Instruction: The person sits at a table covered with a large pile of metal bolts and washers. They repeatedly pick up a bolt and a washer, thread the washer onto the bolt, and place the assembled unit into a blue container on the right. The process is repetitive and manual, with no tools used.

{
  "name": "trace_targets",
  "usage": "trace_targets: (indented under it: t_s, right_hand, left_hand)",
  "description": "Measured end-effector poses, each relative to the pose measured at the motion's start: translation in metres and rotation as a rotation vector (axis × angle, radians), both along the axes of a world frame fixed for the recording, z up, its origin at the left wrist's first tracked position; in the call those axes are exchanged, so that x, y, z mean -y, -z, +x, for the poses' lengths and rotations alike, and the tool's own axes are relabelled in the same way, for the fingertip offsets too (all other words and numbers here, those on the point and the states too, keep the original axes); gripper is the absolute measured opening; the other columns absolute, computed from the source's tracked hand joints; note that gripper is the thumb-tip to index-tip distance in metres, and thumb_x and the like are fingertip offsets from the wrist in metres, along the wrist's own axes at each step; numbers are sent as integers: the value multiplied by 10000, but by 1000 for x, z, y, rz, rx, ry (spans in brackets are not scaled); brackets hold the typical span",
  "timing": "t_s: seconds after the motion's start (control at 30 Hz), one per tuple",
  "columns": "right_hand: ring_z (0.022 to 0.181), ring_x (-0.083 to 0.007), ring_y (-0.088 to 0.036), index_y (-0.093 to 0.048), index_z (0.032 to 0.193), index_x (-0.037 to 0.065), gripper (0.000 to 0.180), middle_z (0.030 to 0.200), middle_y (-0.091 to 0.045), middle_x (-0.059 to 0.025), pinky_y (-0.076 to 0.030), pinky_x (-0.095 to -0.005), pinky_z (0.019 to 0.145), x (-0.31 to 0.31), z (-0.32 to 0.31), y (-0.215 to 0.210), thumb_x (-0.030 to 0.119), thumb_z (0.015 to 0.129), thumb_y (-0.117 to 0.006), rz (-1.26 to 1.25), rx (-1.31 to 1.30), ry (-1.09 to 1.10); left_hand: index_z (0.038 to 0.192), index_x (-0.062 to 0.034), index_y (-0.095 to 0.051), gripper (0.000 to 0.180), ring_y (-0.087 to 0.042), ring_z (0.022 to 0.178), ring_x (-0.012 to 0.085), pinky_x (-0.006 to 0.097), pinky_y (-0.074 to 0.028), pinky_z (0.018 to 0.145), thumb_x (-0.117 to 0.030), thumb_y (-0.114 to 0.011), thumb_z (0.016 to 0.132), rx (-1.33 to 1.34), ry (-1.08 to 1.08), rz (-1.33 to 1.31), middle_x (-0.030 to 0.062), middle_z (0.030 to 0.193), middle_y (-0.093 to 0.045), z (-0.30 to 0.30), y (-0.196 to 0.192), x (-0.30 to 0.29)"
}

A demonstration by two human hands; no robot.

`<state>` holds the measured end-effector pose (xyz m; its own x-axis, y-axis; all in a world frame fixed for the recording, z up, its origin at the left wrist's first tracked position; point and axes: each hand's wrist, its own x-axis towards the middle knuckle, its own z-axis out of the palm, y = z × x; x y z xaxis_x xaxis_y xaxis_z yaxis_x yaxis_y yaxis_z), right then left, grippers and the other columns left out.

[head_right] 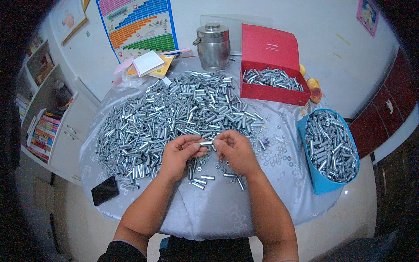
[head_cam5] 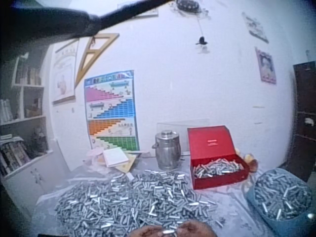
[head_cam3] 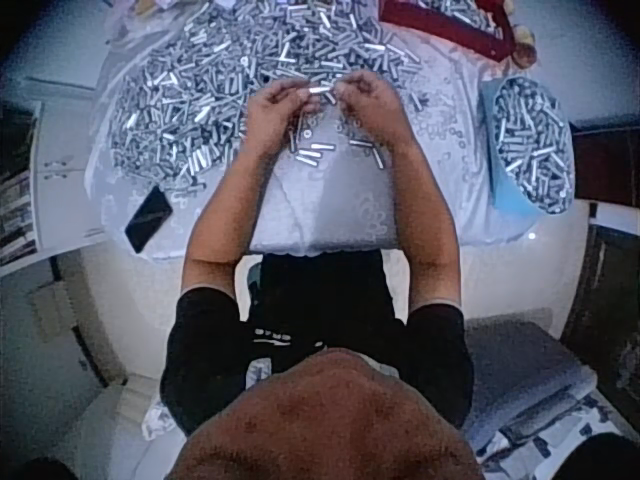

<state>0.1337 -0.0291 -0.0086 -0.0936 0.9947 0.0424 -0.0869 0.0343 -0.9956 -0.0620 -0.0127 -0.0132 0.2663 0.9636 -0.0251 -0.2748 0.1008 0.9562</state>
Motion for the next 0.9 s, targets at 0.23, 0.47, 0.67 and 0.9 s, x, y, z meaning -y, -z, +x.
trace_targets:
  t_s: [0.23,0.47,0.67,0.9]
  right_hand:
    - [618,-98,-567,-585,953,4,135,747,-598,-35,-481,-246,557,-1,-1,0,133,924,-611,19,-80,48]
    - [582,-90,-550,-588,910,17,170,708,-578,-20,-470,-244,528,-1,1,0,183,941,-606,-114,98,64]
    - [647,-75,-556,-622,1042,-5,185,792,-611,-26,-478,-230,591,0,-4,2,92,888,-651,20,12,28]
    - [673,-80,-568,-645,1100,3,269,865,-633,-37,-479,-234,606,-1,-2,6,63,840,-682,129,307,82]
  left_hand:
    - [1123,76,-604,244,-706,817,224,297,-603,701,-37,-611,907,34,22,-188,174,978,-689,-3,-7,-1]
    - [1070,74,-627,202,-707,806,228,287,-599,702,-49,-614,910,40,-16,-131,175,931,-692,-2,-2,1]
    - [1038,47,-638,184,-701,769,209,296,-596,677,-74,-637,899,31,-24,-127,151,899,-696,-1,0,0]
    - [1017,42,-641,173,-691,733,196,292,-589,650,-84,-625,900,33,-36,-89,140,867,-691,1,2,1]
